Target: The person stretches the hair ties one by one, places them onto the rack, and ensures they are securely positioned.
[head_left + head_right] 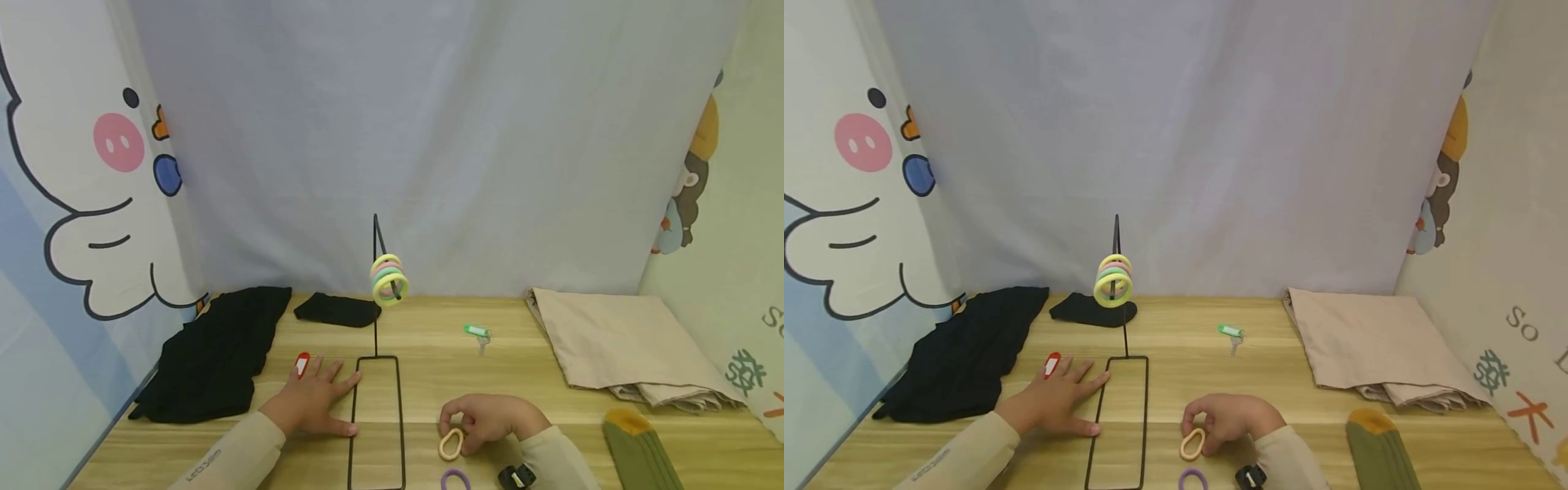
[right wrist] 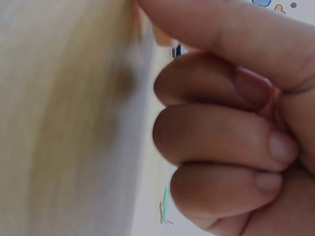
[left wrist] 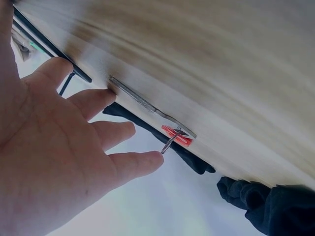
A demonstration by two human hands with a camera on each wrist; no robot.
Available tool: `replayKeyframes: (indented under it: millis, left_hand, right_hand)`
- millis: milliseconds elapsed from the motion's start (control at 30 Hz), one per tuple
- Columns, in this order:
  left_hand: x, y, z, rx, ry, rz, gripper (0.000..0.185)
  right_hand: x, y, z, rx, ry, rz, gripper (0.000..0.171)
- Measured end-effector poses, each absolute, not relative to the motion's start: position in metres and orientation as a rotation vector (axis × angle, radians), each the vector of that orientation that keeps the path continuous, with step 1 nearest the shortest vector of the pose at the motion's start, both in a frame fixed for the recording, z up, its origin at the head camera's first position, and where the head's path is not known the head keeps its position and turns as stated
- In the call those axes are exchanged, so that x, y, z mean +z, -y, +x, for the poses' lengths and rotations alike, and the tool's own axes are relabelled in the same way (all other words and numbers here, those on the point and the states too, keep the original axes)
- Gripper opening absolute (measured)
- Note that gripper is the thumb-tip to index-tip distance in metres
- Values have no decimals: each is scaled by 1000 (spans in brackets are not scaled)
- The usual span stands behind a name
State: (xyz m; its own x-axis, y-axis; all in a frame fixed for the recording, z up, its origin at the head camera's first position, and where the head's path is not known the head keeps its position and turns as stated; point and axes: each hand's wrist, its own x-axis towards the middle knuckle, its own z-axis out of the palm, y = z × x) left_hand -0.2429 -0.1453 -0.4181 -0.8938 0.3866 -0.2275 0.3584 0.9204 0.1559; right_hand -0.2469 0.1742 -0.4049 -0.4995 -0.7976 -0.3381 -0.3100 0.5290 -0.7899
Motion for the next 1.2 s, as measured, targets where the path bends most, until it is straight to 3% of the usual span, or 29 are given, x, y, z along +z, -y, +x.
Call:
replayKeyframes:
  millis: [400, 733, 1000, 1200]
  left_hand:
    - [-418, 146, -243, 144, -2836, 558, 91]
    - [-418, 144, -242, 132, -2848, 557, 91]
    - [-417, 143, -243, 138, -2844, 559, 91]
    - [-416, 144, -241, 144, -2832, 549, 90]
  right_hand:
    - [-381, -154, -246, -1027, -2318, -1040, 19]
    - [-335, -128, -213, -1206, -2491, -1228, 16]
    - [-303, -109, -178, -1886, -2541, -1735, 24]
    - [-278, -93, -179, -2151, -2592, -1969, 31]
